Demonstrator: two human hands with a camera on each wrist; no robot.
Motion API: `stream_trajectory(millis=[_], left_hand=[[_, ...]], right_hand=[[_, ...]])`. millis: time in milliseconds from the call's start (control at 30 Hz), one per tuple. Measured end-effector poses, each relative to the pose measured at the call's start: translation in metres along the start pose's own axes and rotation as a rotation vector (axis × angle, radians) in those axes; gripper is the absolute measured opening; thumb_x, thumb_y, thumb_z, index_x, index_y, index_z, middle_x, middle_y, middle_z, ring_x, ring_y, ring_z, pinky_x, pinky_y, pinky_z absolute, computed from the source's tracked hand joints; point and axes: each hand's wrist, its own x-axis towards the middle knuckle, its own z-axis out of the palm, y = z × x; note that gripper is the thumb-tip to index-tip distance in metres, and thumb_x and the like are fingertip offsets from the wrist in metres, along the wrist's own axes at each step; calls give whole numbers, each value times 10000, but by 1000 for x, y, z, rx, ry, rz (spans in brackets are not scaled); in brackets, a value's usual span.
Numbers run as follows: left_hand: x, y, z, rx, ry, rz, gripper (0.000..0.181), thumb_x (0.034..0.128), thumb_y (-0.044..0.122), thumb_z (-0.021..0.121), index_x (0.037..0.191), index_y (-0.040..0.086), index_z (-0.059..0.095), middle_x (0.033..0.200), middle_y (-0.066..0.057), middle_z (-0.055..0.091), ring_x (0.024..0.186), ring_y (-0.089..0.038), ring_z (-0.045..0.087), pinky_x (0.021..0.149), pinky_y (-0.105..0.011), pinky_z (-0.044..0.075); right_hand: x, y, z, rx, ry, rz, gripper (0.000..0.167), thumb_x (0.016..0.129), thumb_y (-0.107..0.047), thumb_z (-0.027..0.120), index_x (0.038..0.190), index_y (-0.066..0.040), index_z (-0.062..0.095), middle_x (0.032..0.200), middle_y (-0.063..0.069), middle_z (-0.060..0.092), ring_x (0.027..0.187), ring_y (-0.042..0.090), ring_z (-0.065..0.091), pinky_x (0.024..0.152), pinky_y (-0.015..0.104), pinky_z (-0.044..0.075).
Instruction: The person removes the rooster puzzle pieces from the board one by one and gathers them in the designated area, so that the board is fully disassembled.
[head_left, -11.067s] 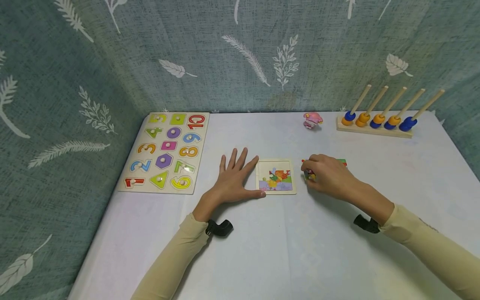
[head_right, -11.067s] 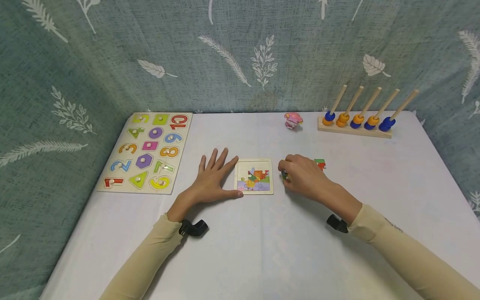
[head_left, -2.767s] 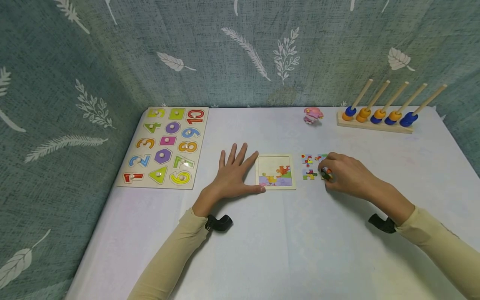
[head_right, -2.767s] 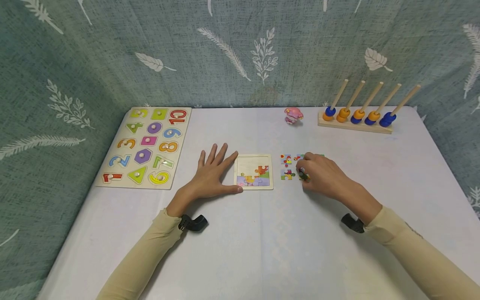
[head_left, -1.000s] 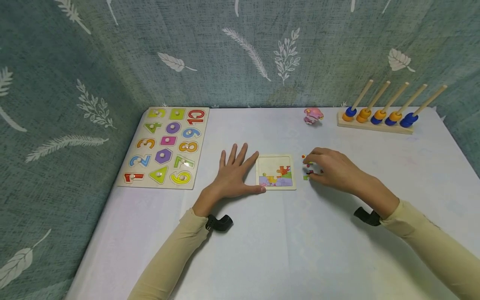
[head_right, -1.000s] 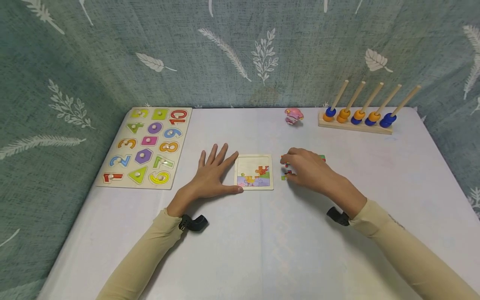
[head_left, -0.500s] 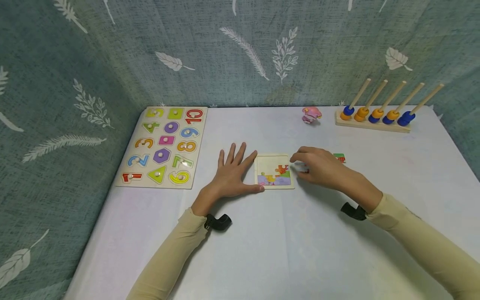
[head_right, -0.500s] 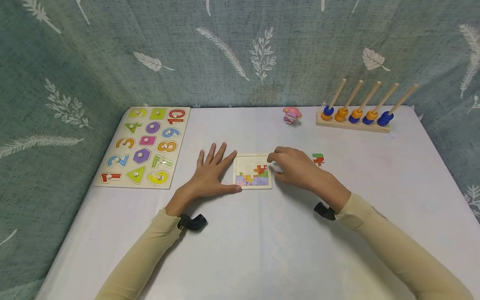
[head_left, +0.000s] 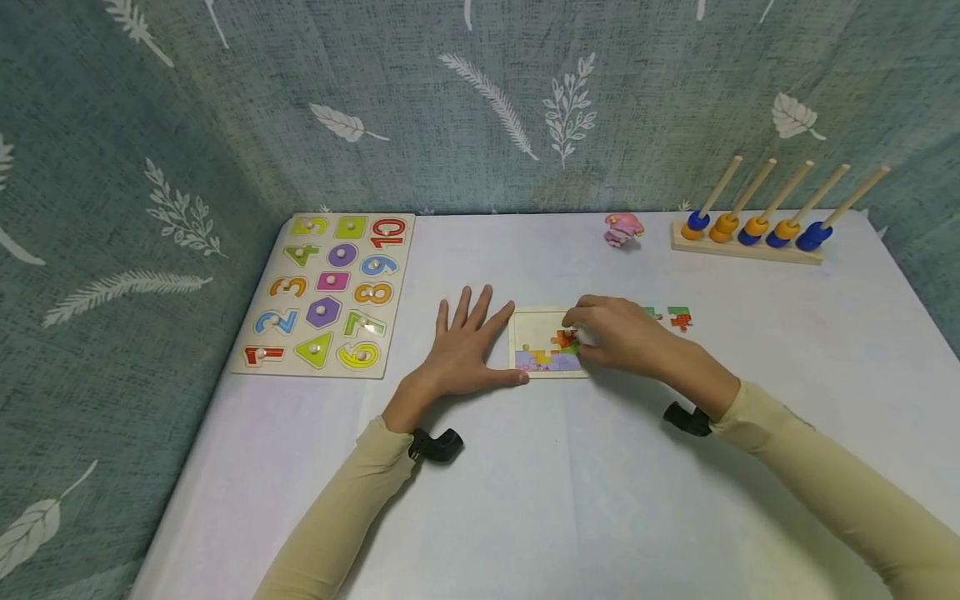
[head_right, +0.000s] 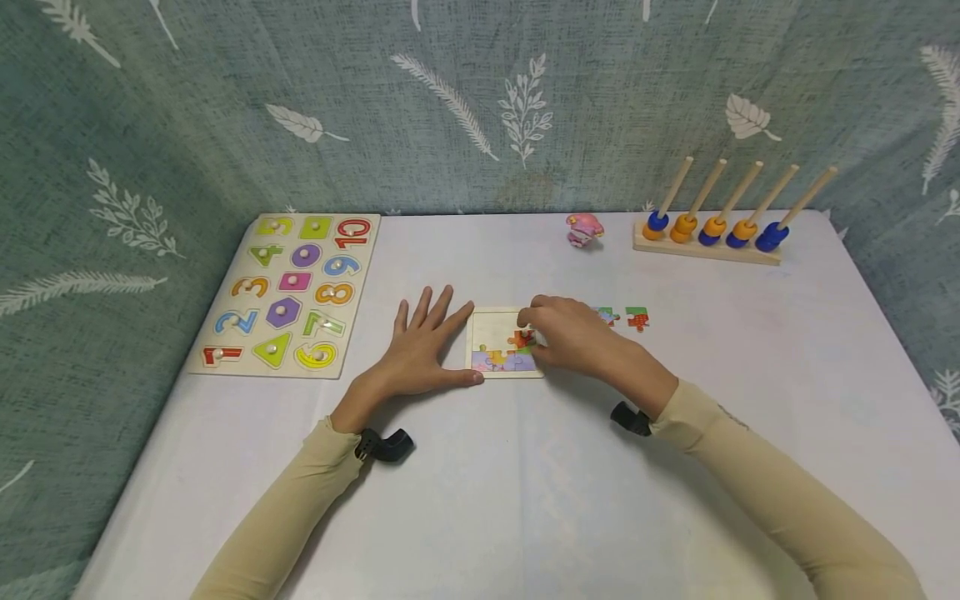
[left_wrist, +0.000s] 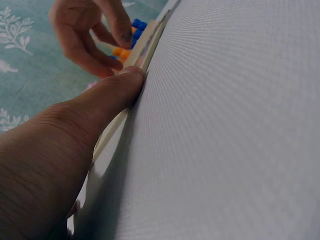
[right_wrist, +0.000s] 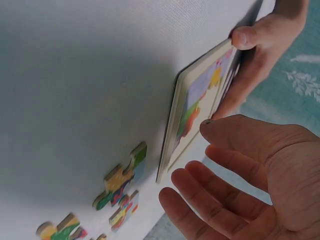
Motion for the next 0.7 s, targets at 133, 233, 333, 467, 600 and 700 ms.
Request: stream_trajectory(millis=[133, 233, 333, 467, 600, 700], left_hand=[[0, 0, 0, -3, -3, -1, 1101, 760, 766, 660, 1619, 256, 196, 1675, -105, -9, 1510, -360, -112, 1142, -611, -101], [0, 0, 0, -5, -2, 1, 1102, 759, 763, 664, 1619, 254, 198, 1674, -108, -5, 1510, -364, -111, 1141, -615, -98], [0, 0, 0, -1, -1, 2, 1101, 761, 759, 666, 1619, 254, 197, 1675, -110, -3, 1510, -365, -110, 1141, -618, -94], [-1, 0, 0, -2, -4, 0, 1098, 764, 751, 673, 1619, 253, 196, 1674, -109, -6, 1510, -363, -113, 1141, -617, -94], [-1, 1, -1, -3, -7, -3, 1093, 767, 759, 662, 1619, 258, 195, 1675, -107, -10, 1509, -358, -119, 1141, -611, -104], [-1, 1, -1, -9, -5, 0, 1090, 768, 759, 659, 1619, 255, 200, 1675, -110, -6, 1509, -361, -117, 1140, -610, -106]], right_hand=[[5, -3, 4, -2, -9, -13, 311, 805, -89, 827, 1099, -37, 740, 1013, 70, 682, 909, 206, 630, 822, 416, 536], [8, -4, 6, -8, -20, -11, 280, 808, -91, 824, 1074, -54, 741, 980, 58, 673, 856, 188, 612, 782, 396, 532], [11, -4, 8, -16, -34, -7, 242, 808, -90, 821, 1035, -70, 739, 950, 53, 662, 814, 180, 593, 750, 389, 522], [14, -7, 9, -17, -60, 7, 225, 798, -92, 828, 1004, -86, 737, 941, 48, 655, 800, 183, 578, 754, 389, 517], [16, -8, 10, -13, -73, 21, 234, 792, -86, 833, 1005, -90, 735, 958, 49, 650, 808, 192, 572, 773, 397, 519], [16, -9, 12, -20, -75, 29, 224, 795, -87, 832, 999, -88, 739, 944, 49, 644, 799, 195, 561, 760, 391, 516]])
